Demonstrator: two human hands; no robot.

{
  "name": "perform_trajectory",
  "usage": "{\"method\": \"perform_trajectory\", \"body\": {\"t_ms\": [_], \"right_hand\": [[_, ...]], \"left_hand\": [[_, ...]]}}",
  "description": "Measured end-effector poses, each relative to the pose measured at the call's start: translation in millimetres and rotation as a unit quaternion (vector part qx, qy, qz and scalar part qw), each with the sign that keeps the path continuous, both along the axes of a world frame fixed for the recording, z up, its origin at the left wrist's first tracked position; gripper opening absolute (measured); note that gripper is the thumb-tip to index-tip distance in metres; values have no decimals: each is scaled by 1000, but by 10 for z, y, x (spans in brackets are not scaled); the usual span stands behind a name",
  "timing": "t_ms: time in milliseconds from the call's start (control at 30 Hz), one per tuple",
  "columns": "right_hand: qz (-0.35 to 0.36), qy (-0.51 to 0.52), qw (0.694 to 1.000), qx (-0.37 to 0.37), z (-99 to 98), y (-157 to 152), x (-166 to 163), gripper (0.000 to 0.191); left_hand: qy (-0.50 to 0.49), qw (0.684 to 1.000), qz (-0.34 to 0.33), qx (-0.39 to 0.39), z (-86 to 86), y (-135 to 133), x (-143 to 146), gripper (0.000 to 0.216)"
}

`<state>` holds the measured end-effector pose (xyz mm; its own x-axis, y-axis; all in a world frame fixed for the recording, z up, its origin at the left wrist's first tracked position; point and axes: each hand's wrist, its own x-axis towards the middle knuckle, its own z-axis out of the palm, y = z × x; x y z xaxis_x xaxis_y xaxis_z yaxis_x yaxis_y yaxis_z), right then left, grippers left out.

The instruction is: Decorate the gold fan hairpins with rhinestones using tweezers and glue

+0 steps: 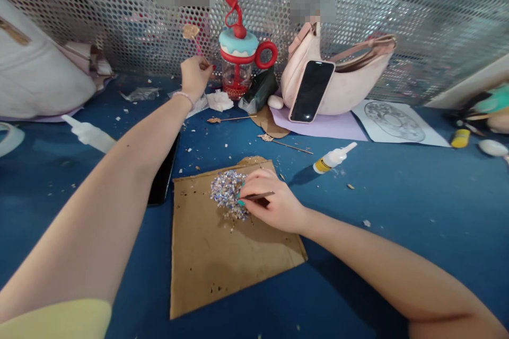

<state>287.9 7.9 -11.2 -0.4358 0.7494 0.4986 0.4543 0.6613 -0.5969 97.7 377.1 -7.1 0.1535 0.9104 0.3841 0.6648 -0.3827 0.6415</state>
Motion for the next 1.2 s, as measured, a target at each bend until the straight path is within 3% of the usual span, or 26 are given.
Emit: {"method": "perform_trajectory", "body": {"t_ms": [233,667,1200], "right_hand": [[2,4,1000,-3,-19,-4,12,7],[6,1,1000,-2,-16,1,8,7],[4,2,1000,8,-33,3,3,6]], "left_hand": [[-17,1000,23,2,50,111,142,35],[-11,995,95,22,79,275,21,32],[32,994,79,61,52,188,-54,33]]}}
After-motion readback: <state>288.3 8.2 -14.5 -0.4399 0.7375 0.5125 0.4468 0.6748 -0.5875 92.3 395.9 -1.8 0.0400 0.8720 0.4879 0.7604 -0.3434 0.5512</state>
